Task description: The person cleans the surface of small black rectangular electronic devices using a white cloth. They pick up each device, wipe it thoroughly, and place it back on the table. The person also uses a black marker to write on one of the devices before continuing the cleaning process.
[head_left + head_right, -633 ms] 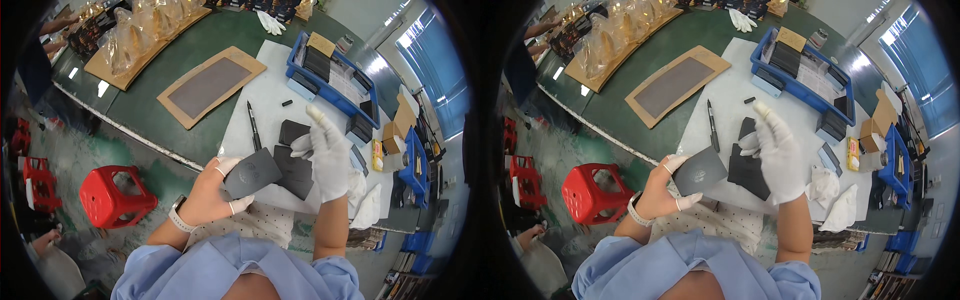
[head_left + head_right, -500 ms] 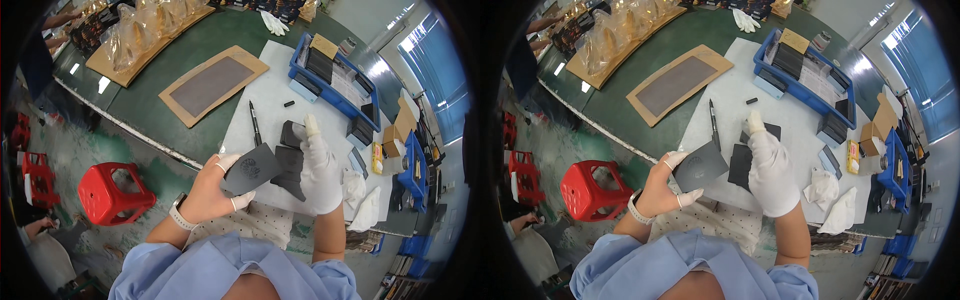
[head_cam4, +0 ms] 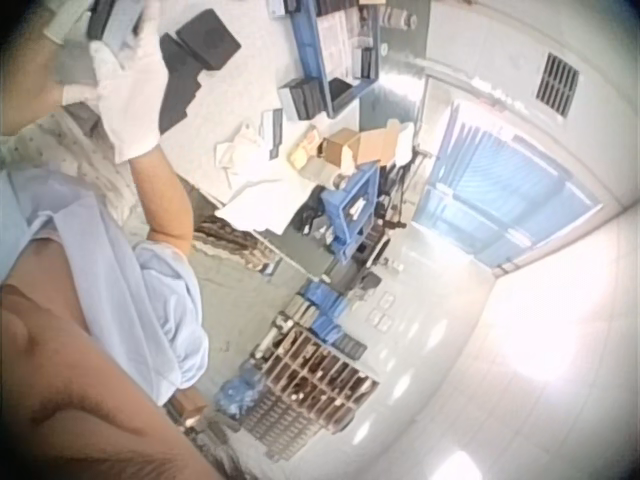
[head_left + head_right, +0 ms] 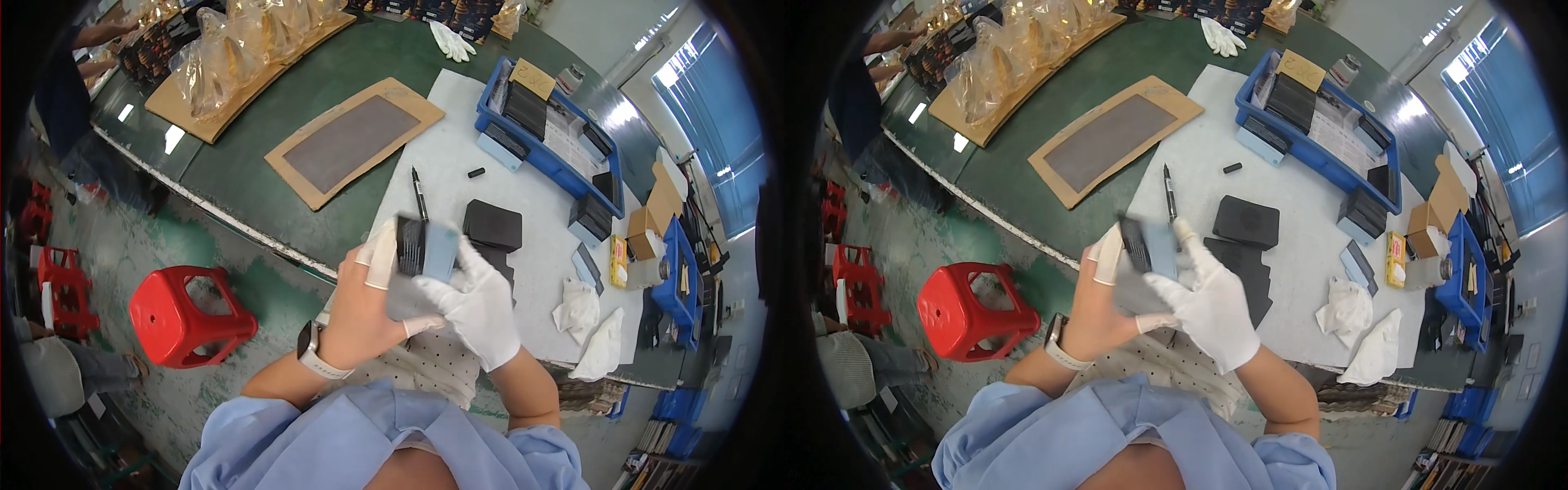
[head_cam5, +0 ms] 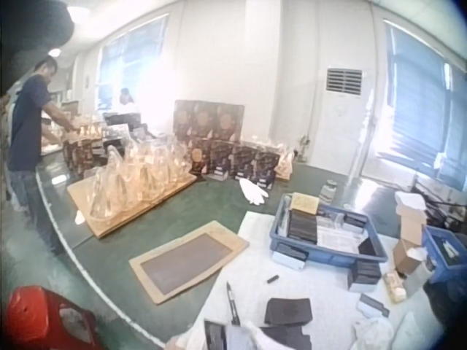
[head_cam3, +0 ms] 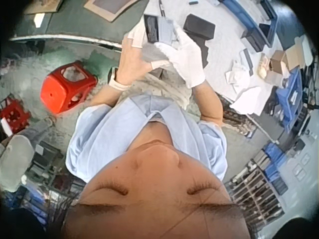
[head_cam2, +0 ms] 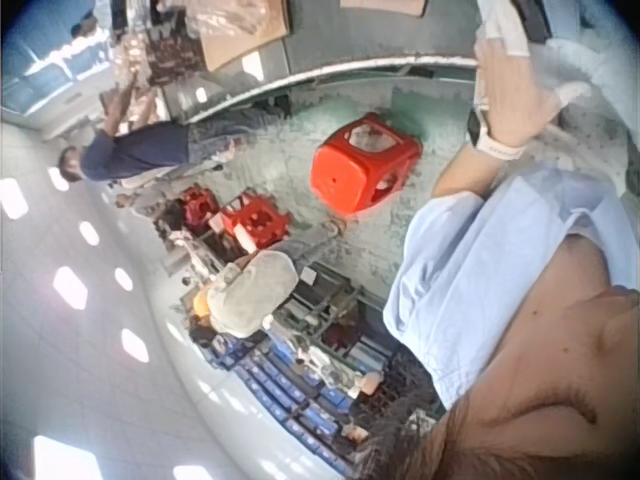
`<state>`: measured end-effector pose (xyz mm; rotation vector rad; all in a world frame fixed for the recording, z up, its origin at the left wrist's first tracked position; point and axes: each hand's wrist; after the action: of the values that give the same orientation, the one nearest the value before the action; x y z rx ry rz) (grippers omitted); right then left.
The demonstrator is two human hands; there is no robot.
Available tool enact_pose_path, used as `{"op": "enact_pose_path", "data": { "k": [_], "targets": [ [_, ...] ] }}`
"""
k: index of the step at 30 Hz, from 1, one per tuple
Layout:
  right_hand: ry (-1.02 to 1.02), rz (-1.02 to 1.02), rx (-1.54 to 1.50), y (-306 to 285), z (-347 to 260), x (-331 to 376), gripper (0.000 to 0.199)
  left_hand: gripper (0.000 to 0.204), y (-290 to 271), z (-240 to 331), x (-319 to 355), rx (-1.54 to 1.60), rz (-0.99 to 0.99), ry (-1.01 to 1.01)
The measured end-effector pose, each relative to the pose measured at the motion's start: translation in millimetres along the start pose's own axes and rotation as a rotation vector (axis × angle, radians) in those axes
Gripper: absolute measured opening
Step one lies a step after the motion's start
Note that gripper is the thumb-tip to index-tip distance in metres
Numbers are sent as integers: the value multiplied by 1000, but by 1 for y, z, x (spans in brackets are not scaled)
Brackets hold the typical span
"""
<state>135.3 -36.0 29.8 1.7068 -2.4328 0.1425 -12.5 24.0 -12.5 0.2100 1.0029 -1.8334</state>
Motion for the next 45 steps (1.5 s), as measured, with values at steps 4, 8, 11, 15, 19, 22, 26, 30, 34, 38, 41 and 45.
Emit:
{"op": "enact_pose_path", "data": {
  "k": [4, 8, 11, 15, 19, 22, 26, 30, 34, 38, 41, 45],
  "targets": [
    [107, -156, -66, 5, -5, 0, 36, 104, 10, -3, -1, 14, 26, 47],
    [63, -153, 2, 1, -3, -1, 39, 97, 5, -5, -2, 79, -46, 38],
    [-51, -37, 28, -3, -4, -3, 50, 91, 0, -2, -4, 171, -91, 17],
    [-145, 264, -230, -24, -21, -14, 66, 85, -7, 2, -5, 257, -143, 10],
    [-157, 389, -139, -41, -30, -16, 64, 82, -10, 4, -6, 280, -171, 14],
    [-272, -15, 330, -32, -17, -6, 75, 80, -7, 8, -10, 231, -216, 85],
    [-107, 207, -15, -44, -27, -21, 55, 86, -8, 6, -2, 380, -257, 42],
    [-25, 31, 51, -54, -32, -17, 49, 85, -11, 7, -4, 435, -334, 30],
    [-11, -83, 47, -44, -23, -13, 36, 85, -12, 9, -4, 413, -390, 11],
    [72, 63, 85, -56, -40, -16, 37, 81, -15, 6, -7, 398, -394, 44],
    [-29, -139, 229, -45, -33, -6, 38, 88, -12, 3, -4, 409, -426, 23],
    [9, -64, -114, -43, -22, -12, 37, 96, -3, 2, -2, 445, -315, -38]
  ]
}}
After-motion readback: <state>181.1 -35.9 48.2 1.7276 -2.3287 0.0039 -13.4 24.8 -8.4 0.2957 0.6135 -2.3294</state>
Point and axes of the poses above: each hand's wrist, its own x-axis away from the middle knuckle, its own y-axis out of the palm, z = x × y, and after that the axes turned 2 degrees about -x, right-handed
